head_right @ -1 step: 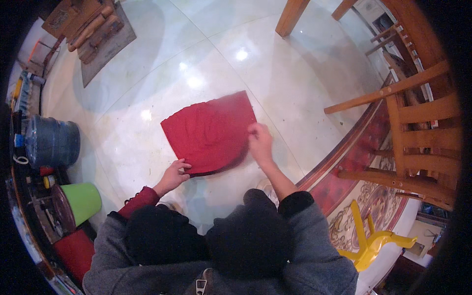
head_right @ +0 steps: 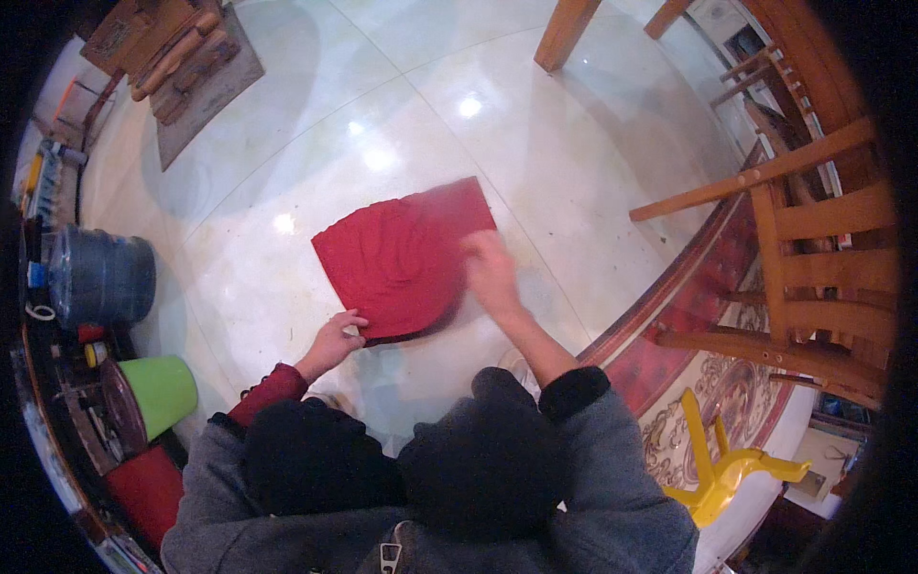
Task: The person wipes a tiled floor and a patterned rug with a red cloth. They briefly pick up a cat and place it on a chair, then continue wiping the floor and rug.
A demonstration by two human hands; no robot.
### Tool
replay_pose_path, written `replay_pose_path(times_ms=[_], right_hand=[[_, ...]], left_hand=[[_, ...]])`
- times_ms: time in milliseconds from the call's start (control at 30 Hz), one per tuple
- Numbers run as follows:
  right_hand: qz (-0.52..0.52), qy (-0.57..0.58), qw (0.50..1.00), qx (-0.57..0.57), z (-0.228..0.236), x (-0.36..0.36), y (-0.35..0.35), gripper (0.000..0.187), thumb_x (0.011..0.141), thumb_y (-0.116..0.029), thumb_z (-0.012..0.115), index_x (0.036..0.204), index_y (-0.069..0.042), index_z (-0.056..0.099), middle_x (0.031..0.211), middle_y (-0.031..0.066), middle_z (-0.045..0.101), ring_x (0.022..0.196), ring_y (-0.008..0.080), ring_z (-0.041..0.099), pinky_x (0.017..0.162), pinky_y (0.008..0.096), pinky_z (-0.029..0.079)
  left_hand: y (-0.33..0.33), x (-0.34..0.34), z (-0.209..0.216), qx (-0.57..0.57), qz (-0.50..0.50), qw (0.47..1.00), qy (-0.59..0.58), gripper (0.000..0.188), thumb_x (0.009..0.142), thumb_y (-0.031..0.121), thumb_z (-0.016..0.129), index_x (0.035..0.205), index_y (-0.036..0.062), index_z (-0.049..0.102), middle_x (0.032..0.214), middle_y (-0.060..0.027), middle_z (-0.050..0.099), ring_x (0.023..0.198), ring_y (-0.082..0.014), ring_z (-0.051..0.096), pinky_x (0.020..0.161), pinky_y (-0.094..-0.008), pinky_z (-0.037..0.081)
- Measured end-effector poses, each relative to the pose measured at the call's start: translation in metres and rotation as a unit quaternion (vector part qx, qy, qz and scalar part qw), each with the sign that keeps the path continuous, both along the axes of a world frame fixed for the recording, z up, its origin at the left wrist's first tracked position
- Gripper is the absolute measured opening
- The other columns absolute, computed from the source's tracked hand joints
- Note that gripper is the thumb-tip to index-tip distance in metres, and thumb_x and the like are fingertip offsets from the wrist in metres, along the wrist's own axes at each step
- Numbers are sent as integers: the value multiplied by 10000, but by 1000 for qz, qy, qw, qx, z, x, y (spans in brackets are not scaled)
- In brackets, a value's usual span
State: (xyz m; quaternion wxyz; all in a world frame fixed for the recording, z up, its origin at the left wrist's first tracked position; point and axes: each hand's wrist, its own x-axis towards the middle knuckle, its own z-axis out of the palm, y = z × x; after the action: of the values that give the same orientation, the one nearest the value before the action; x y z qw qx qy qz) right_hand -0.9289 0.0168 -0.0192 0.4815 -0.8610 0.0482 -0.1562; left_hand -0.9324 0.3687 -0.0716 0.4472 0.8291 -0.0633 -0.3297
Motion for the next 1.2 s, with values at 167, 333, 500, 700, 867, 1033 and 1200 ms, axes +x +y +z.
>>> replay_pose_path(times_ms=[167, 333, 500, 700, 867, 1033, 1200], right_hand=[[467, -46, 878, -92, 36, 25, 114, 166, 758, -33, 607, 922, -34, 585, 962, 146, 591, 965, 355, 581, 830, 433, 479], [507, 79, 842, -165, 4, -4, 123, 348, 768, -50, 622, 1109, -18, 563, 1170, 161, 552, 1118, 361, 547, 927, 433, 464], [367, 56, 881, -295, -26, 12, 123, 633, 785, -200, 714, 1354, -48, 483, 1483, 183, 406, 1393, 404, 360, 1091, 508, 367], [398, 95, 817, -406, -55, 16, 134, 968, 795, -662, 628, 1533, -120, 315, 1607, 127, 258, 1483, 409, 175, 1139, 666, 160], [408, 77, 850, -324, -81, 51, 130, 961, 773, -729, 594, 1536, -206, 335, 1609, 108, 258, 1479, 411, 179, 1129, 680, 162], [255, 63, 900, -347, -93, 122, 107, 888, 812, -741, 520, 1515, -217, 381, 1583, 111, 315, 1441, 409, 272, 1133, 679, 149], [48, 155, 926, -341, -90, 150, -10, 872, 822, -744, 516, 1513, -229, 386, 1597, 118, 295, 1472, 412, 211, 1137, 693, 74]], left_hand=[[11, 21, 17, 29, 158, 985, 64, 320, 780, 89, 665, 1097, 51, 692, 1142, -181, 660, 910, -269, 683, 819, -344, 538], [24, 33, 34, 112, 102, 979, -140, 447, 803, 106, 660, 1238, 39, 582, 1226, -192, 598, 1071, -320, 627, 922, -403, 503], [4, 42, 33, 161, -157, 931, -287, 611, 800, 147, 714, 1357, 47, 484, 1450, -226, 444, 1282, -382, 490, 1059, -456, 432], [-19, 58, 28, 282, -330, 896, -89, 990, 820, 443, 722, 1503, -70, 222, 1552, -351, 197, 1463, -481, 179, 1165, -497, 300], [-25, 87, 37, 288, -334, 896, -49, 947, 866, 490, 661, 1493, -86, 246, 1547, -337, 224, 1436, -483, 254, 1161, -480, 305], [-67, 137, 54, 311, -321, 887, -112, 751, 882, 340, 649, 1476, -9, 351, 1511, -338, 303, 1399, -466, 332, 1131, -489, 346], [-126, 157, 77, 278, -362, 872, -178, 617, 889, 288, 644, 1399, -2, 455, 1435, -255, 453, 1348, -401, 411, 1092, -475, 397]])
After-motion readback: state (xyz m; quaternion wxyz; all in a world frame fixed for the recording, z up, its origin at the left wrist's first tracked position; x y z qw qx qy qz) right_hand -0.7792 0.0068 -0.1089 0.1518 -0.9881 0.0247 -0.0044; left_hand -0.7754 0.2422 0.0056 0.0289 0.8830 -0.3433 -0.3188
